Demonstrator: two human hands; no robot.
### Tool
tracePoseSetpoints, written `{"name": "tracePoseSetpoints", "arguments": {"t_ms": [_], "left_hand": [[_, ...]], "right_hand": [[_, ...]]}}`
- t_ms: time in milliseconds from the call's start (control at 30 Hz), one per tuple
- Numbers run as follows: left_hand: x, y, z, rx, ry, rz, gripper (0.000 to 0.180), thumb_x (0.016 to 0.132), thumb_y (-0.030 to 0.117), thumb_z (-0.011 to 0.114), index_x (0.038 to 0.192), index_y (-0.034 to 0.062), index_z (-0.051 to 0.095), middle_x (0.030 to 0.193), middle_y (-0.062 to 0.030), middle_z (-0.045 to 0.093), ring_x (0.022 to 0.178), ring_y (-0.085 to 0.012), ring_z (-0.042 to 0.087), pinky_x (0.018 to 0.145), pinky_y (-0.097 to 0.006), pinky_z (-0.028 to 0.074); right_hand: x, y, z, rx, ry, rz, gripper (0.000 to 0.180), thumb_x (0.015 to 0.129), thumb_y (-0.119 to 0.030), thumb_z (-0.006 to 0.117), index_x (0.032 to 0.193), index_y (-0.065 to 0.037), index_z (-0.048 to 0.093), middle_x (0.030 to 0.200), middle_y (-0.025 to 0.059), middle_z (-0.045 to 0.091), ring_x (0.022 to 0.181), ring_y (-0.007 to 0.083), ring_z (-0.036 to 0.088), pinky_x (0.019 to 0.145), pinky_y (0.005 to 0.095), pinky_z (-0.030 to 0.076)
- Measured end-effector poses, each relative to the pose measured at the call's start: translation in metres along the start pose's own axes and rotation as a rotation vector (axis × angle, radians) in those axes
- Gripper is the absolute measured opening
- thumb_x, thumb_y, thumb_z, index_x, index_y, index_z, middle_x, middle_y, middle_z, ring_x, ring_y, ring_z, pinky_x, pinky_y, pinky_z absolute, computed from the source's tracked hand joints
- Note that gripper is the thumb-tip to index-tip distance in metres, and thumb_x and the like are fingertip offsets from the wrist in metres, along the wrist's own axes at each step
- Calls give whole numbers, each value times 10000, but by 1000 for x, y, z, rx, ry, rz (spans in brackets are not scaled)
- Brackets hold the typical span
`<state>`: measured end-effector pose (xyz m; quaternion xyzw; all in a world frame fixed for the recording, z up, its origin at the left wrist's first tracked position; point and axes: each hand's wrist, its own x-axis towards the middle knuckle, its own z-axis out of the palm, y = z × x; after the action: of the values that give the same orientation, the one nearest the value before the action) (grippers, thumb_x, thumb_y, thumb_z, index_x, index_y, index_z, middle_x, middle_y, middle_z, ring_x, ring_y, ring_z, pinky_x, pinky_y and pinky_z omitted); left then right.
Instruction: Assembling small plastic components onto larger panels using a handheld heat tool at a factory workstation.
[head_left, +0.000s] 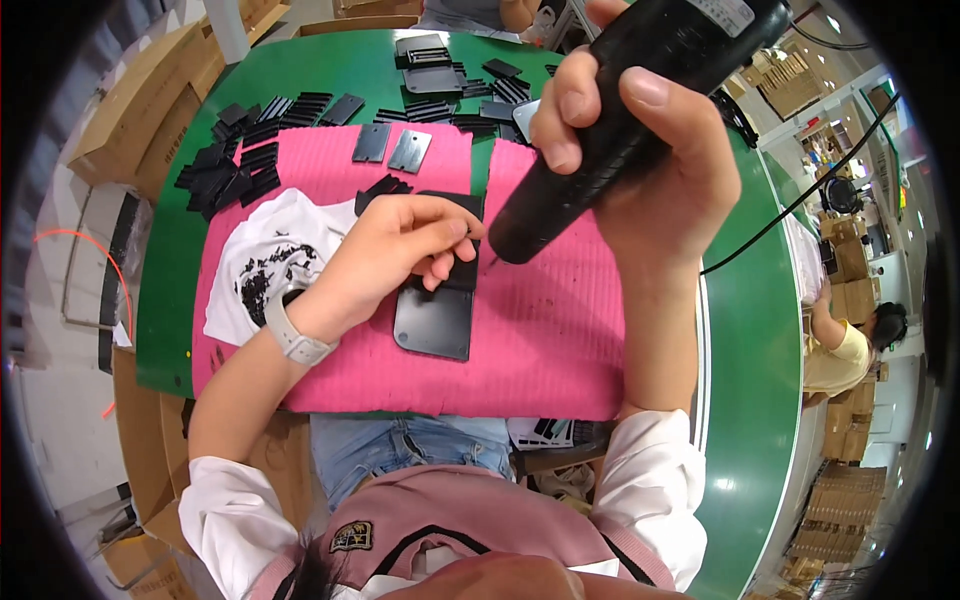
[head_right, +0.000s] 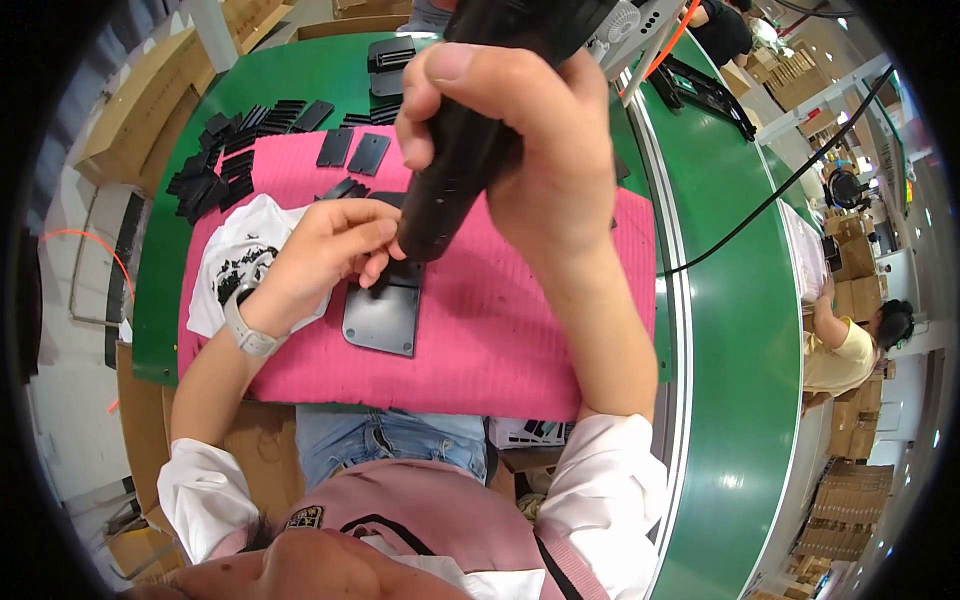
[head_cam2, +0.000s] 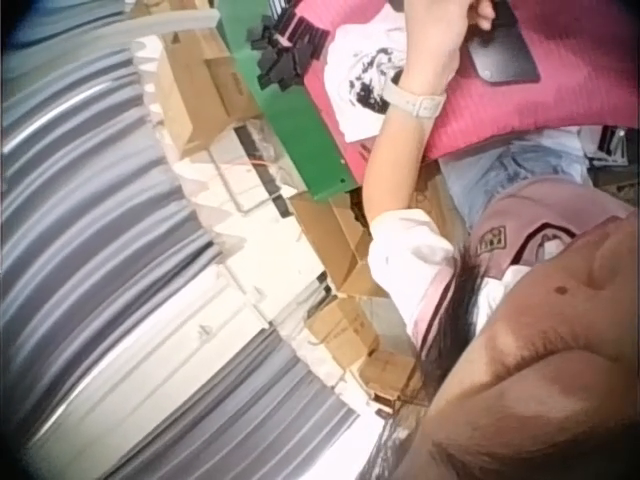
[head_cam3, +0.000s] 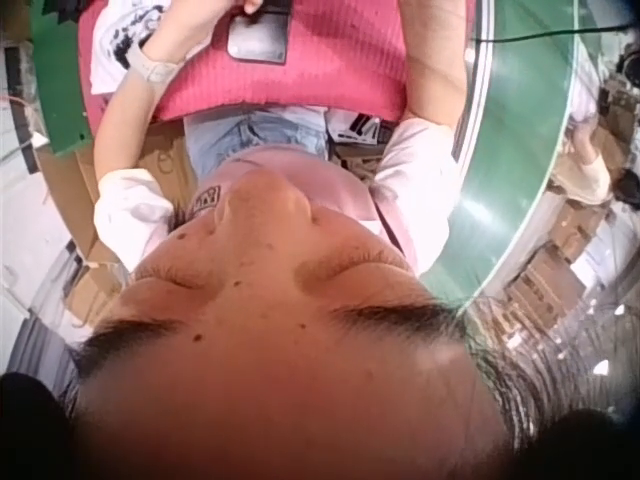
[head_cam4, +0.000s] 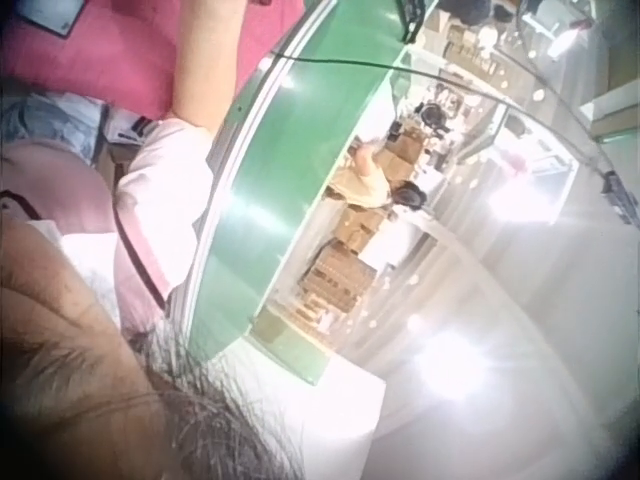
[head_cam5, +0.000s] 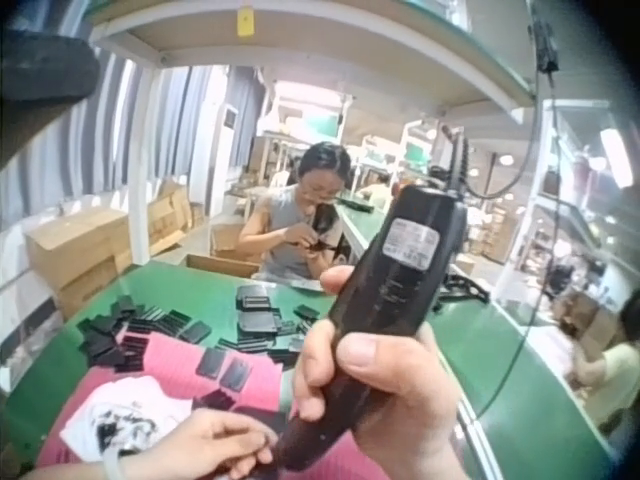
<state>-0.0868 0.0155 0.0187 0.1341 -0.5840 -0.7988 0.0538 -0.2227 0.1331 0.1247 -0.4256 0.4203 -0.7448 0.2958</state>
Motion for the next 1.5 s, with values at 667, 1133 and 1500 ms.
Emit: {"name": "tracePoseSetpoints", "arguments": {"t_ms": [667,1133,1500], "left_hand": [[-16,-7,-13,64,82,86,138,878,75,610,944,-43,640,818,-61,643,666,-71,583,622,-197,477],[-21,-16,-11,290,84,315,71,827,-8,608,876,-46,644,781,-51,620,634,-75,568,567,-201,453],[-16,-23,-24,610,291,361,53,798,38,646,836,2,657,730,-31,565,623,-83,520,543,-225,393]], "right_hand": [[-2,37,-32,287,-444,-291,513,890,-495,504,1212,-107,410,702,9,493,527,141,492,687,327,392],[-17,39,-13,265,-164,-184,469,895,-466,440,1210,-119,452,659,-1,470,478,136,456,646,324,383],[-15,54,-25,3,-288,-87,375,866,-267,513,1158,-49,423,573,69,462,397,154,419,420,273,375]]}}
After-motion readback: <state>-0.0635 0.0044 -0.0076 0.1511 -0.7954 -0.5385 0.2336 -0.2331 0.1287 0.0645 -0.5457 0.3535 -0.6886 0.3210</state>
